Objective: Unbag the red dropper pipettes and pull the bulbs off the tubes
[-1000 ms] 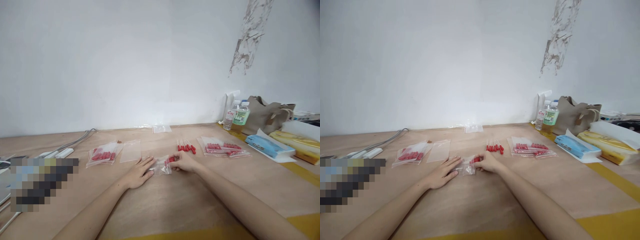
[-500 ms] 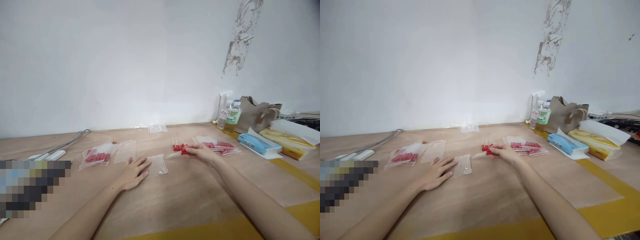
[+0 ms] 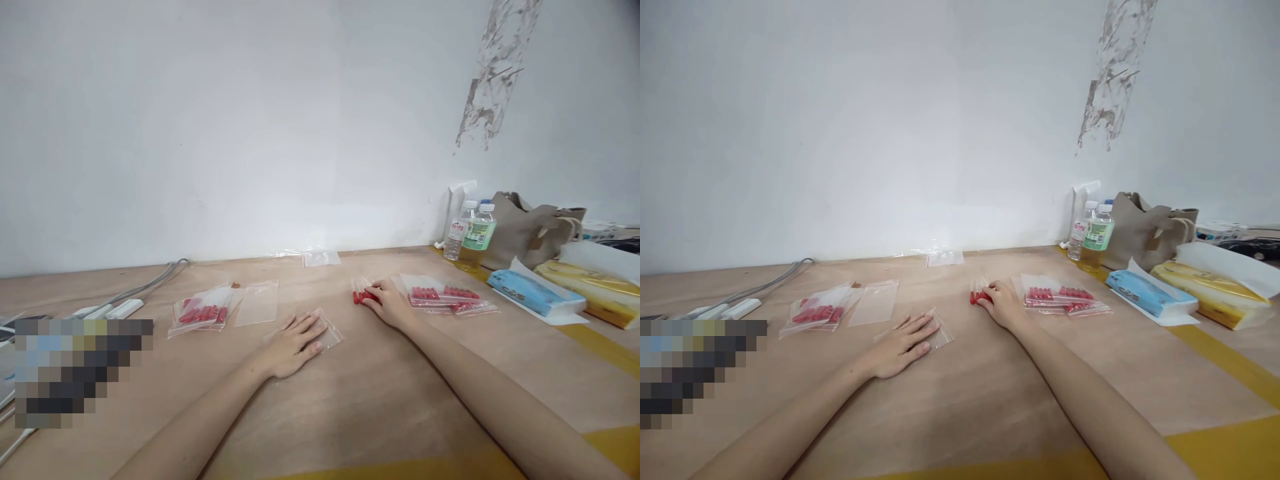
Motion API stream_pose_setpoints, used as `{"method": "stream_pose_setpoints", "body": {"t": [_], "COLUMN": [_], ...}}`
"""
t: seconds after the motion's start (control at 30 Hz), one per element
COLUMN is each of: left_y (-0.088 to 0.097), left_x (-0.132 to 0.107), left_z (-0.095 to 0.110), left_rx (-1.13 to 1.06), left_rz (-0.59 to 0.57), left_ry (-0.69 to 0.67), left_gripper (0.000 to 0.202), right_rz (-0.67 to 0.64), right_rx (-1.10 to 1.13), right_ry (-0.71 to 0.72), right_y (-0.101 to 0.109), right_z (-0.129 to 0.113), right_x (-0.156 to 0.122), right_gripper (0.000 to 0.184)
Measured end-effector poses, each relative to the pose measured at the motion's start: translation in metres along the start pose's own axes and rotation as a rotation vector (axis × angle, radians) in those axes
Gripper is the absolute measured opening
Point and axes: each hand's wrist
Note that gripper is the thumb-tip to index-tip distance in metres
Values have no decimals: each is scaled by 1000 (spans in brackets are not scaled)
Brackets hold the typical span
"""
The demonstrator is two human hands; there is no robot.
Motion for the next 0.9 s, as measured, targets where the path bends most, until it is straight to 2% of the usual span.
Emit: {"method": "stream_pose_setpoints", "body": {"t": [0.1, 0.2, 0.33, 0.4, 0.47, 0.6, 0.67, 0.8, 0.9], "left_y": [-7, -7, 6, 13, 17, 28, 41, 71, 73], "left_x": [1, 3, 6, 8, 10, 13, 13, 9, 5], "left_z": [4, 5, -2, -7, -11, -15, -21, -46, -64], "left_rx": [-33, -113, -174, -185, -225, -271, -227, -16, 148], "left_rz": [101, 253, 465, 479, 435, 368, 414, 590, 645], "left_ry": [137, 224, 267, 335, 396, 441, 465, 567, 616], "left_gripper": [50, 47, 24, 15, 14, 15, 18, 25, 25], "right_rz": [40, 88, 137, 160, 185, 256, 270, 240, 208], "right_rx": [-75, -89, -16, 23, 41, 81, 107, 129, 114], "right_ry": [-23, -100, -205, -260, -289, -235, -169, -64, -41], "right_y": [2, 3, -2, -5, -7, -5, -1, 7, 9], "right_z": [-1, 1, 5, 8, 9, 0, -10, -29, -36], "right_x": [-6, -8, -9, -9, -10, -11, -13, -16, -17], "right_gripper": [33, 38, 33, 30, 28, 23, 20, 17, 16]}}
Point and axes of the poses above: each hand's wrist, its own x-axis towards the middle knuckle, its own y-axis out of the back of the hand, z = x × y, and after that the axes turned 15 degrees about -x, right-handed
